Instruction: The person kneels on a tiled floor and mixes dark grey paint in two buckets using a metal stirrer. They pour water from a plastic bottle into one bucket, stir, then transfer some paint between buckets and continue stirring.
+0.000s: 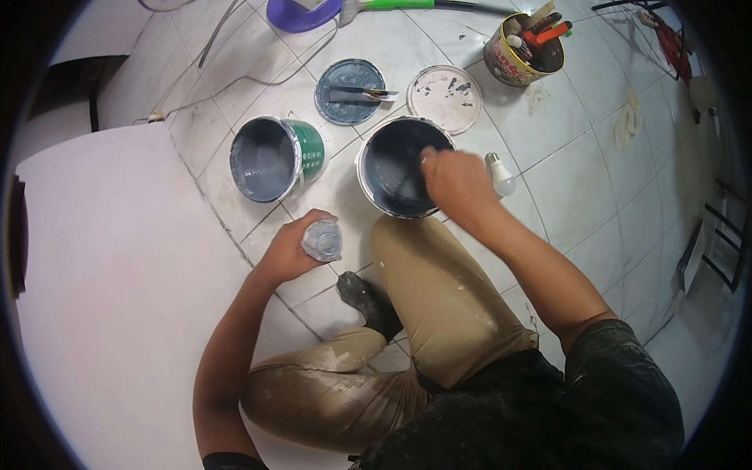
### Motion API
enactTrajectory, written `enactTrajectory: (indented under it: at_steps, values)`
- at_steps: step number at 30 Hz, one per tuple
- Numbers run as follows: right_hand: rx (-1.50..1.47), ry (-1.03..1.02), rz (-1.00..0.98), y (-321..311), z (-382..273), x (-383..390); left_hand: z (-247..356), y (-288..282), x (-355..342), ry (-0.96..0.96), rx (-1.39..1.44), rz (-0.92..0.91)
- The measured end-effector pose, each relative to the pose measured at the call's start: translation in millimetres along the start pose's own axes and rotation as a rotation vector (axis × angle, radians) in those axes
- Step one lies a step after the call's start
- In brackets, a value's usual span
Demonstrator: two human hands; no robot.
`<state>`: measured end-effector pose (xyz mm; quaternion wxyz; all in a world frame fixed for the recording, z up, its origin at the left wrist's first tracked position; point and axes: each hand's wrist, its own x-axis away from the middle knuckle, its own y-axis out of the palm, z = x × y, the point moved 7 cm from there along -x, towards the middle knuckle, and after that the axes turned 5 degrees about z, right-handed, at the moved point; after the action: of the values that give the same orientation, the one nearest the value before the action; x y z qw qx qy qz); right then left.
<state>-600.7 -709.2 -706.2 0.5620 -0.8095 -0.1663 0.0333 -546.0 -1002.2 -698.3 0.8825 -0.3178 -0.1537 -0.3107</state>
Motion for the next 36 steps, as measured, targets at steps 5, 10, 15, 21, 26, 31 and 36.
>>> enactTrajectory:
  at_steps: [5, 10, 15, 21, 26, 31, 36]
  values:
    - [-0.004, -0.044, 0.159, 2, -15, -24, -49, -17, 52, -0.027, 0.009, 0.063]
    - [0.141, -0.139, -0.048, 14, -21, 0, -106, -17, 120, -0.227, 0.257, 0.268]
    - [0.180, -0.139, 0.148, -17, 4, -51, -192, 31, 176, -0.350, 0.392, 0.776]
    - [0.187, -0.499, -0.297, 33, -68, -6, -250, 86, 245, -0.433, 0.459, 1.194]
    - [0.246, -0.278, 0.100, 4, -36, -63, -261, 114, 244, -0.411, 0.497, 1.290]
    - [0.213, -0.514, -0.111, 23, -34, 12, -279, 123, 246, -0.383, 0.594, 1.294]
    - [0.206, -0.239, 0.169, 5, -41, -40, -278, 123, 242, -0.469, 0.649, 1.221]
